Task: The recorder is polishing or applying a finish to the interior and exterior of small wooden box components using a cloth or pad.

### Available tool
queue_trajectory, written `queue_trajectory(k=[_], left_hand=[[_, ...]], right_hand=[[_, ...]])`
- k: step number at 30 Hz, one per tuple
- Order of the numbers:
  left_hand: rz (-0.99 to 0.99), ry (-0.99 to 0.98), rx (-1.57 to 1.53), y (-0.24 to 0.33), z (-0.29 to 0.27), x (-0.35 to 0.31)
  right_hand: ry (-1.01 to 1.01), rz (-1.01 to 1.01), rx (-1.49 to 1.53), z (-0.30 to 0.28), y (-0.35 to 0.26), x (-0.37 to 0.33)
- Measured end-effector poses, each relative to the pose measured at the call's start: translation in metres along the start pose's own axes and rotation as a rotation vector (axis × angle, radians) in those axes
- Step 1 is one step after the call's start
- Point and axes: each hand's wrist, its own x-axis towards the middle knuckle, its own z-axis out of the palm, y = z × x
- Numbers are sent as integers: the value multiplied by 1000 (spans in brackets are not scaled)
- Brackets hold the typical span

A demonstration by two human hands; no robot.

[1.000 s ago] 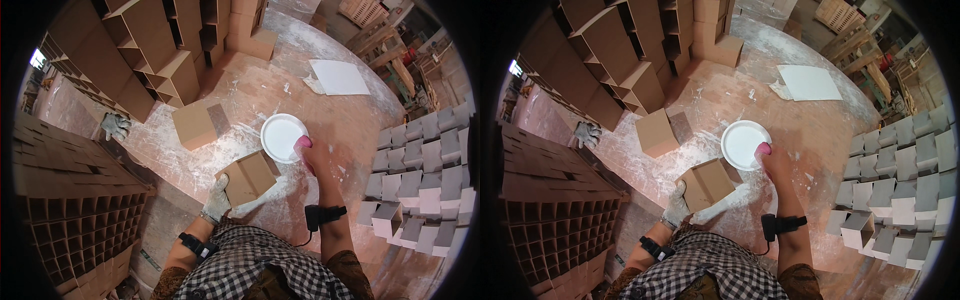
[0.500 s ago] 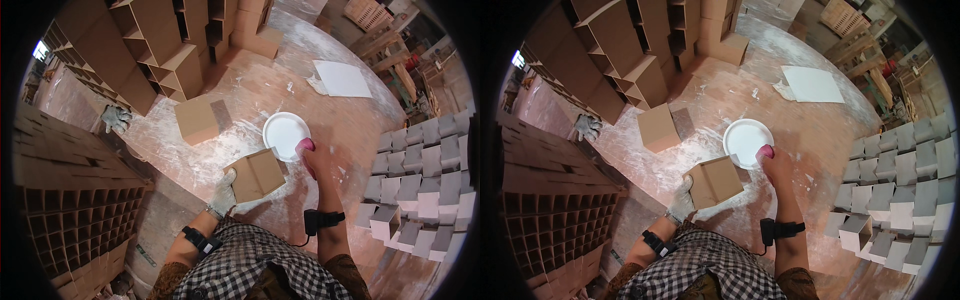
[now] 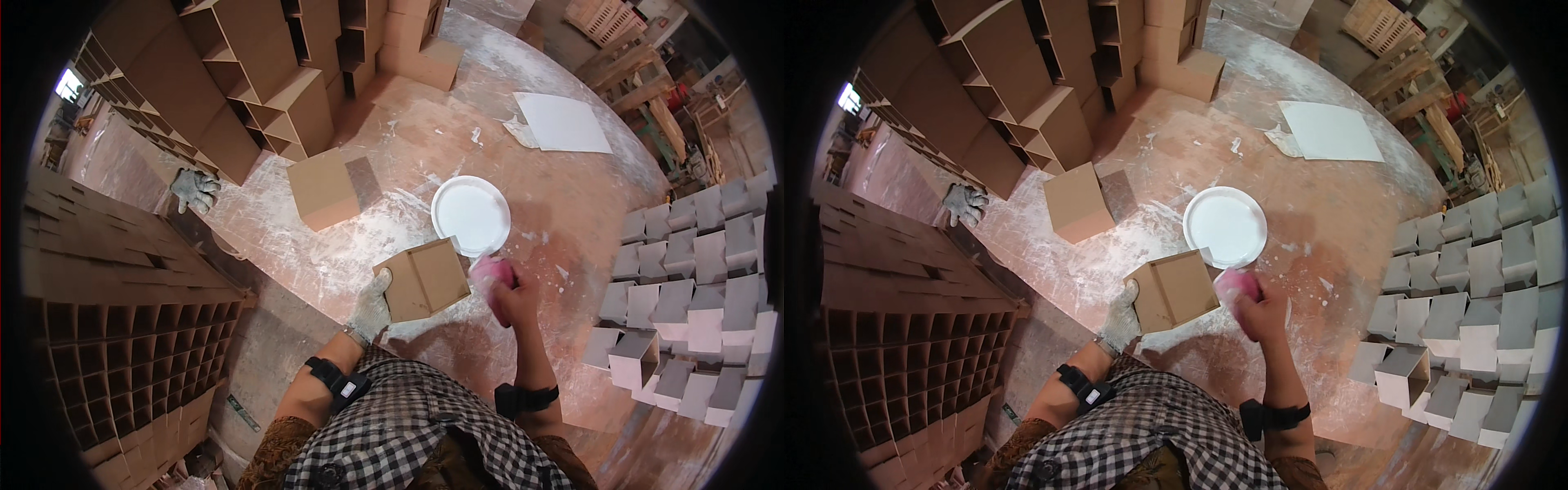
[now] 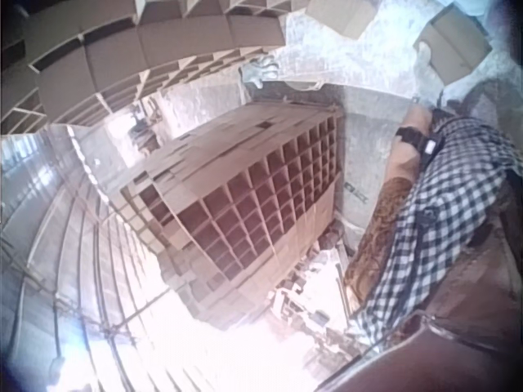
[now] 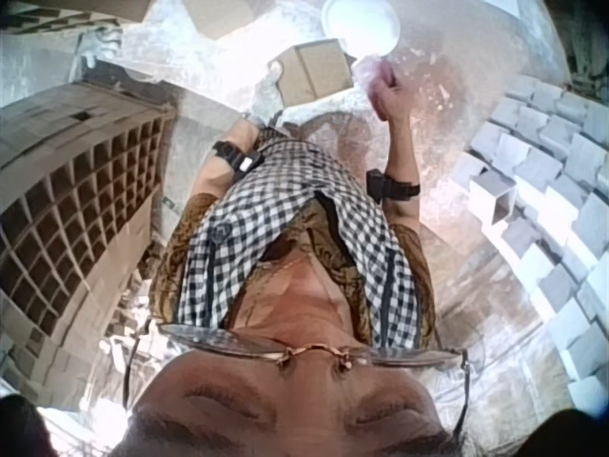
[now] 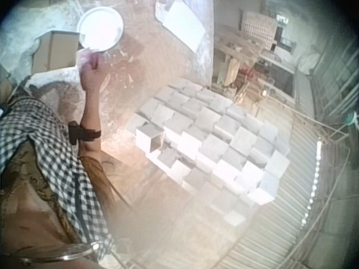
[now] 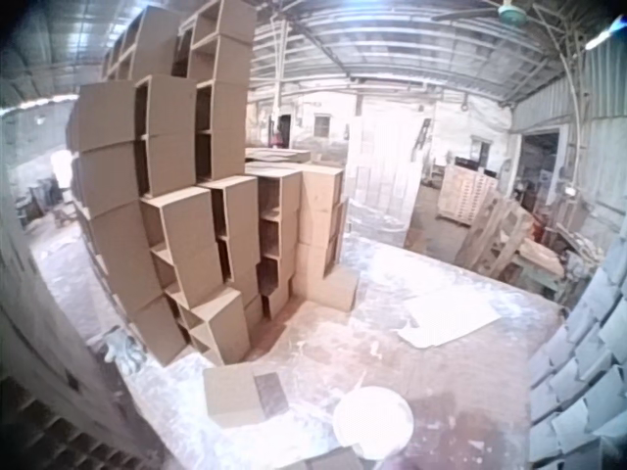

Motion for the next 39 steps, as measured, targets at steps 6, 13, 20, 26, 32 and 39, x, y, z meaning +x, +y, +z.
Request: queue_trajectory(k=[6,13,20,26,32,39], left_hand=[[-11,-32,-66,0,5,-3],[22,-43,16,-1,11,-5],[-91,-100,-187,1,10,-7],[10,-134,-93,0,14,-7],[0,1,122,-1,7,-3],[24,-21,75,0,7,0]], right_hand=[[-154,-129,-442,29,-18,-5],[-181,-36,-193,65,-27,35],[-247,116,-87,33,-17,3],[20,-3,-209,75,-22,33],[-274,-44,-196,59,-43,6],[-93,-62,-244,50,-35,19]])
